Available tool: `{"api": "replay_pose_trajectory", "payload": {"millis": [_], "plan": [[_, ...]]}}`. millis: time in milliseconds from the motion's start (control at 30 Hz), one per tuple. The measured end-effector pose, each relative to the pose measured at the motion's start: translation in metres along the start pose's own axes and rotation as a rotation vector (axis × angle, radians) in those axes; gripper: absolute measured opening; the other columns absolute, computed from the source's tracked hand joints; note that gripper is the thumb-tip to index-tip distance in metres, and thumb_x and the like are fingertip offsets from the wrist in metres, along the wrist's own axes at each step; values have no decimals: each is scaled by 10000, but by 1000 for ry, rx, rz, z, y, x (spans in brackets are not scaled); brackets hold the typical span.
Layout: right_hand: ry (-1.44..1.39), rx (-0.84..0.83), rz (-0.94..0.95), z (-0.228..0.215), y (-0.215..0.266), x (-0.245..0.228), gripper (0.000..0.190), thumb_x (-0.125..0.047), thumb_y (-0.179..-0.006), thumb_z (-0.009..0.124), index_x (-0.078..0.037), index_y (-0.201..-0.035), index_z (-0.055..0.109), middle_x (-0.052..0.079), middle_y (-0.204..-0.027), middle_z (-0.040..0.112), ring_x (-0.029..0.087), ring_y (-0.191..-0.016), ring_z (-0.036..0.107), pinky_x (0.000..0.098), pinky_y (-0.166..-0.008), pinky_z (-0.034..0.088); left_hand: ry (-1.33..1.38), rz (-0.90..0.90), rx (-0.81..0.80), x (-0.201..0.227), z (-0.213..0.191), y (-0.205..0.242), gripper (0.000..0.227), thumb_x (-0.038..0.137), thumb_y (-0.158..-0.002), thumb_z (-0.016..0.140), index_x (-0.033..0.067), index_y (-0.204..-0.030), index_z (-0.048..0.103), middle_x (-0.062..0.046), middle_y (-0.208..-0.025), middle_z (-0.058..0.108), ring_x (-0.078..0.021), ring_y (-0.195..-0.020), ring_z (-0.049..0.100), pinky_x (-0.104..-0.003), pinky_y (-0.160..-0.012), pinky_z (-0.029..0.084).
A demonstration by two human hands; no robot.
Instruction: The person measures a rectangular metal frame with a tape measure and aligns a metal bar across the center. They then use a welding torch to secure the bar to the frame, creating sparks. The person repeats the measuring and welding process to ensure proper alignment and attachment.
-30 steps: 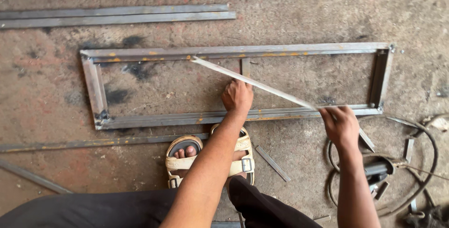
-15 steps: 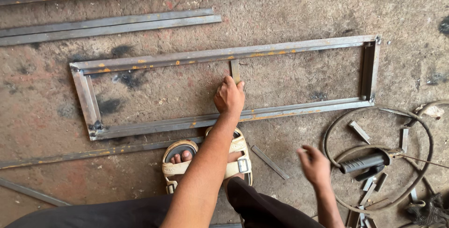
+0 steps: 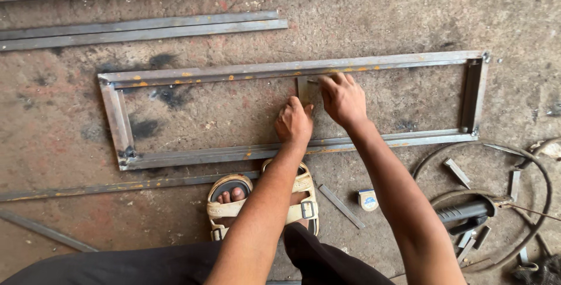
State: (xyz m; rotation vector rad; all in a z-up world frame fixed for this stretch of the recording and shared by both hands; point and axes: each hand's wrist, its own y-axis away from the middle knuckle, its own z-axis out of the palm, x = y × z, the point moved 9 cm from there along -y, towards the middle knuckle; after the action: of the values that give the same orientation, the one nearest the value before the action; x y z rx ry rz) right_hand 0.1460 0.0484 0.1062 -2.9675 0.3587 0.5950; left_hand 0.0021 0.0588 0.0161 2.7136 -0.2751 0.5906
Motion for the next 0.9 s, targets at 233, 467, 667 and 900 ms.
{"api": "replay_pose_trajectory", "payload": {"millis": [233,467,667,900], "plan": [[139,-51,-3,18,-13,-1,160,-276,-903,703,-196,-1028,763,77,-1051,668,311,-1010,632,462,-804,525,-4,-19,-33,2,0,-3,440,426,-907,731,47,-1043,556,-188,-956,716,-372,-919,714,-494,-753,569],[241,-174,56,44,-15,3,104,-190,-929,654,-131,-993,711,119,-1046,616,316,-991,603,460,-799,517,-24,-30,-52,2,-1,-1,441,423,-922,722,41,-1071,559,-176,-986,719,-341,-950,715,-465,-769,576],[273,-238,76,56,-13,7,134,-126,-894,654,-96,-1024,668,129,-1065,593,325,-1006,588,459,-811,534,-32,-58,-132,-1,5,-2,460,425,-952,686,24,-1136,558,-162,-1016,713,-278,-950,713,-410,-781,577],[278,-244,51,56,-16,7,128,-94,-898,649,-85,-1025,653,104,-1076,610,314,-1024,593,446,-818,548,-22,-61,-138,1,-1,-3,444,420,-958,684,28,-1126,560,-167,-1021,710,-300,-973,706,-432,-797,572]]}}
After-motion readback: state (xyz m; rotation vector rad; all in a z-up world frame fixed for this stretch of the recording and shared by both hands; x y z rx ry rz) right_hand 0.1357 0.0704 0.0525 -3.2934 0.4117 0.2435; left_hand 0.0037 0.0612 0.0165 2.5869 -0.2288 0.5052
